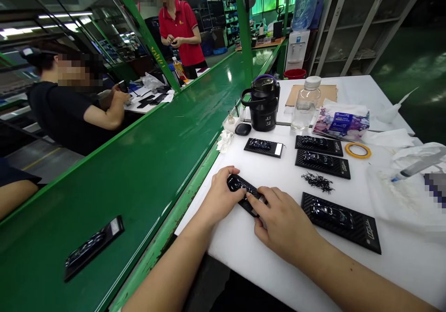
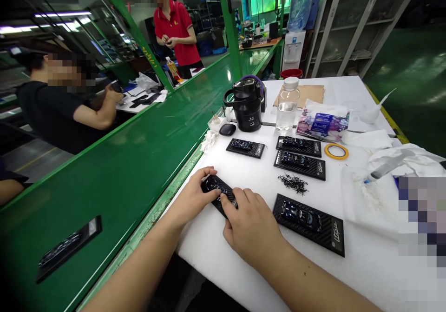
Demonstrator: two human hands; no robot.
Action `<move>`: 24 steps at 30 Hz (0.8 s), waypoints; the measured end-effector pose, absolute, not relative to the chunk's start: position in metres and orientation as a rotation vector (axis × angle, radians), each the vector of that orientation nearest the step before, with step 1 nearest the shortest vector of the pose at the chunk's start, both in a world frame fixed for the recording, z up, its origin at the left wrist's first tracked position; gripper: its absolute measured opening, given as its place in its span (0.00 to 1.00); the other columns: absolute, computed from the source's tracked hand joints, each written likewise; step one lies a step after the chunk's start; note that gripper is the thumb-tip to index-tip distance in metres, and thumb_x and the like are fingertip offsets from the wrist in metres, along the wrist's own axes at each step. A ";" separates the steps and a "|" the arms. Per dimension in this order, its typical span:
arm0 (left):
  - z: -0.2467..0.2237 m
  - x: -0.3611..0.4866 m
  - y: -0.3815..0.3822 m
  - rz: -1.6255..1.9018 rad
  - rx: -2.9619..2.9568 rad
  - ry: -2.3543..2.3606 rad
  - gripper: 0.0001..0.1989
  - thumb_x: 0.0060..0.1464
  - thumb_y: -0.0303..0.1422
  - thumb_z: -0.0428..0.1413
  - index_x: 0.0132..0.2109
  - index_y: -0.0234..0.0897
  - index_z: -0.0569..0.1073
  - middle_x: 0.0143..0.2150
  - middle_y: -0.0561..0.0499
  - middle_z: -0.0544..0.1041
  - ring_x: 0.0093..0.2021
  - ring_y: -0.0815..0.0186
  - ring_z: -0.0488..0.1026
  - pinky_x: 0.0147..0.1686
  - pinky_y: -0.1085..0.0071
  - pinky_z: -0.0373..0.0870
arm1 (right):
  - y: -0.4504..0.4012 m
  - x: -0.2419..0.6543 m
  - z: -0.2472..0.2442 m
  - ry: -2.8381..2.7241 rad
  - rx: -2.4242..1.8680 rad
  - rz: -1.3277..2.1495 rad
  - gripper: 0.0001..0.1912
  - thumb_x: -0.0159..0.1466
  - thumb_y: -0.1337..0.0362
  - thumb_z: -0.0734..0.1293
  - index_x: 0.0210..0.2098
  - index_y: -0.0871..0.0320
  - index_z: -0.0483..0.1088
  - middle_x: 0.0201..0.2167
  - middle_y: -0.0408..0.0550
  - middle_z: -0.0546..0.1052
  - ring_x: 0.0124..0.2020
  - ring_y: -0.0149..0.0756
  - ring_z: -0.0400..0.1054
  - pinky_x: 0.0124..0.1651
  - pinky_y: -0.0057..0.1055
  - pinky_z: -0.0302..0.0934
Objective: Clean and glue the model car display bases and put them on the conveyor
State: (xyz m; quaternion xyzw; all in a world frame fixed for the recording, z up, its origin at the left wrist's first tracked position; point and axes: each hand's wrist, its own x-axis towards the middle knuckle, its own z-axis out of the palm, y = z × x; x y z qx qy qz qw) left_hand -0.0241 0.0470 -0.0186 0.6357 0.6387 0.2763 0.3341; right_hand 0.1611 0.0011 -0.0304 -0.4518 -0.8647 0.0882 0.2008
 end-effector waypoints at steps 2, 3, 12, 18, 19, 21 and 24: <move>-0.017 -0.025 0.049 0.703 1.667 1.668 0.23 0.49 0.30 0.60 0.53 0.40 0.67 0.62 0.44 0.66 0.63 0.54 0.62 0.63 0.54 0.57 | 0.001 0.164 -0.032 -2.413 -1.232 0.241 0.26 0.61 0.69 0.63 0.60 0.61 0.69 0.49 0.59 0.72 0.47 0.47 0.65 0.48 0.44 0.66; -0.016 -0.025 0.050 0.694 1.670 1.672 0.23 0.48 0.31 0.60 0.53 0.40 0.67 0.61 0.44 0.67 0.62 0.53 0.63 0.63 0.54 0.58 | 0.000 0.164 -0.032 -2.411 -1.221 0.240 0.26 0.62 0.69 0.63 0.60 0.61 0.68 0.50 0.59 0.72 0.47 0.47 0.65 0.48 0.43 0.66; -0.007 -0.028 0.057 0.566 1.695 1.687 0.28 0.45 0.35 0.62 0.55 0.38 0.68 0.54 0.43 0.71 0.57 0.52 0.67 0.57 0.56 0.63 | -0.001 0.166 -0.033 -2.379 -1.205 0.267 0.25 0.61 0.69 0.63 0.58 0.62 0.69 0.49 0.58 0.72 0.48 0.47 0.65 0.50 0.44 0.65; -0.005 -0.032 0.065 0.489 1.726 1.668 0.32 0.43 0.37 0.64 0.57 0.39 0.68 0.52 0.43 0.70 0.53 0.53 0.69 0.53 0.58 0.67 | 0.000 0.163 -0.033 -2.425 -1.221 0.212 0.25 0.61 0.70 0.63 0.58 0.64 0.69 0.49 0.60 0.72 0.48 0.48 0.65 0.49 0.44 0.66; -0.006 -0.033 0.065 0.484 1.730 1.666 0.33 0.43 0.37 0.64 0.57 0.39 0.67 0.53 0.43 0.70 0.53 0.53 0.69 0.53 0.57 0.66 | 0.000 0.162 -0.032 -2.436 -1.224 0.199 0.25 0.61 0.70 0.63 0.58 0.64 0.69 0.49 0.60 0.72 0.48 0.48 0.65 0.49 0.44 0.66; -0.007 -0.034 0.066 0.481 1.733 1.663 0.33 0.43 0.37 0.64 0.58 0.39 0.67 0.54 0.43 0.68 0.53 0.53 0.68 0.54 0.57 0.66 | -0.001 0.161 -0.032 -2.451 -1.234 0.185 0.25 0.61 0.71 0.63 0.58 0.65 0.69 0.48 0.61 0.72 0.47 0.48 0.65 0.48 0.44 0.66; -0.009 -0.035 0.064 0.497 1.725 1.652 0.33 0.45 0.38 0.63 0.59 0.39 0.67 0.55 0.42 0.68 0.55 0.53 0.68 0.56 0.56 0.65 | -0.003 0.159 -0.030 -2.467 -1.258 0.177 0.26 0.60 0.71 0.62 0.59 0.65 0.68 0.48 0.61 0.72 0.47 0.49 0.65 0.48 0.44 0.66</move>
